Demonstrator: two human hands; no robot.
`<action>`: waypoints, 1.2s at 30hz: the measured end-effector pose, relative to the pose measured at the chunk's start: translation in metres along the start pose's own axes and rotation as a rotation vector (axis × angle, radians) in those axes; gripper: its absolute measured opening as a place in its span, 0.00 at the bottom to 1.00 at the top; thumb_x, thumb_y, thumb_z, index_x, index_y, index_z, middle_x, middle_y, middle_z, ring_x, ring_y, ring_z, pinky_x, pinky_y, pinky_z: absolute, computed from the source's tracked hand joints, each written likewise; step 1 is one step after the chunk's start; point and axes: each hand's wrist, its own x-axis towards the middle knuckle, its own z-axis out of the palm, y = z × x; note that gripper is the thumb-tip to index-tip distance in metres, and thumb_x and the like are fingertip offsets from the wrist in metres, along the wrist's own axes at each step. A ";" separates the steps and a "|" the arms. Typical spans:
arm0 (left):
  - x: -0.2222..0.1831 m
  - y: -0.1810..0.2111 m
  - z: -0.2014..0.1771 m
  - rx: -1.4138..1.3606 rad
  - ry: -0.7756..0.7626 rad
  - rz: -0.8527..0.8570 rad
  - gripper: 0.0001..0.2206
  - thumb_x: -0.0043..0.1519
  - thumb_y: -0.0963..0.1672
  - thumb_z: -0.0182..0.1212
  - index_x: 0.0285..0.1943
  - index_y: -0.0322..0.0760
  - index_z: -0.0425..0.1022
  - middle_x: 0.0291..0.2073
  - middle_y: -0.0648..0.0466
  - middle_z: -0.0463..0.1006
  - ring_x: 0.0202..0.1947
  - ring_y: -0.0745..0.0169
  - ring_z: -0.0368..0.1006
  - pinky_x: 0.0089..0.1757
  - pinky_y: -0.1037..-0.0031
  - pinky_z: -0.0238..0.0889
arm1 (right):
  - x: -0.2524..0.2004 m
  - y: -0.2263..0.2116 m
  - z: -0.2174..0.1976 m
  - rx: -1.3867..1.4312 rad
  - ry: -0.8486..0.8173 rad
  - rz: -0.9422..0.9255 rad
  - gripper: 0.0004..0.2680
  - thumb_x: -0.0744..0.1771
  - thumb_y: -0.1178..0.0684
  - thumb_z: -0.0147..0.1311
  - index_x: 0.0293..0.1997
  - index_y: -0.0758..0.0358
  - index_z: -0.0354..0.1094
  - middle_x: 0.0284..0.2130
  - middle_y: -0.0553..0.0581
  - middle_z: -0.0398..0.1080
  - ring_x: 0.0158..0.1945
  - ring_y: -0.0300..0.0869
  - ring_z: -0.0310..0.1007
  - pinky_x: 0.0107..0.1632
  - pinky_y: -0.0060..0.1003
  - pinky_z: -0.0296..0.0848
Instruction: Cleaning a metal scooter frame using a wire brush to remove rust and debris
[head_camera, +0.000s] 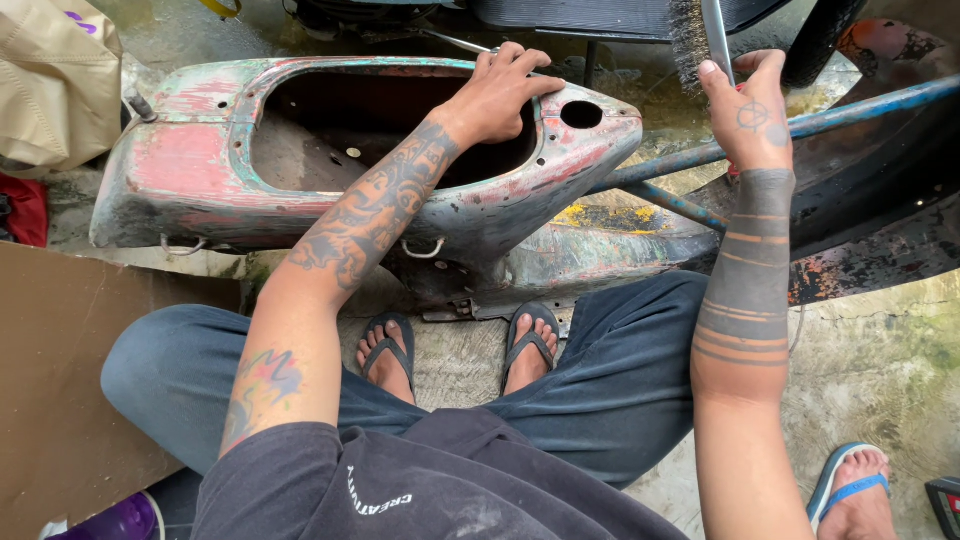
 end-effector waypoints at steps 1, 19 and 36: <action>0.000 0.000 -0.002 0.007 0.013 0.001 0.31 0.53 0.34 0.51 0.69 0.48 0.71 0.64 0.46 0.63 0.59 0.38 0.54 0.50 0.44 0.53 | 0.002 0.000 0.001 0.003 0.004 -0.018 0.16 0.73 0.37 0.52 0.54 0.57 0.54 0.37 0.56 0.62 0.39 0.50 0.66 0.44 0.49 0.63; -0.115 -0.013 -0.090 0.066 -0.149 -0.153 0.20 0.64 0.46 0.52 0.66 0.40 0.73 0.53 0.40 0.76 0.49 0.31 0.73 0.45 0.43 0.65 | -0.045 -0.072 -0.001 0.159 -0.277 -0.186 0.10 0.72 0.60 0.42 0.59 0.60 0.48 0.32 0.60 0.66 0.26 0.42 0.69 0.30 0.36 0.77; -0.240 0.034 -0.090 0.098 -0.125 -0.499 0.34 0.65 0.67 0.50 0.28 0.39 0.74 0.25 0.47 0.80 0.32 0.35 0.78 0.31 0.48 0.64 | -0.048 -0.178 0.056 -0.537 -0.385 -0.257 0.17 0.69 0.54 0.40 0.66 0.56 0.67 0.39 0.78 0.73 0.34 0.73 0.69 0.35 0.66 0.71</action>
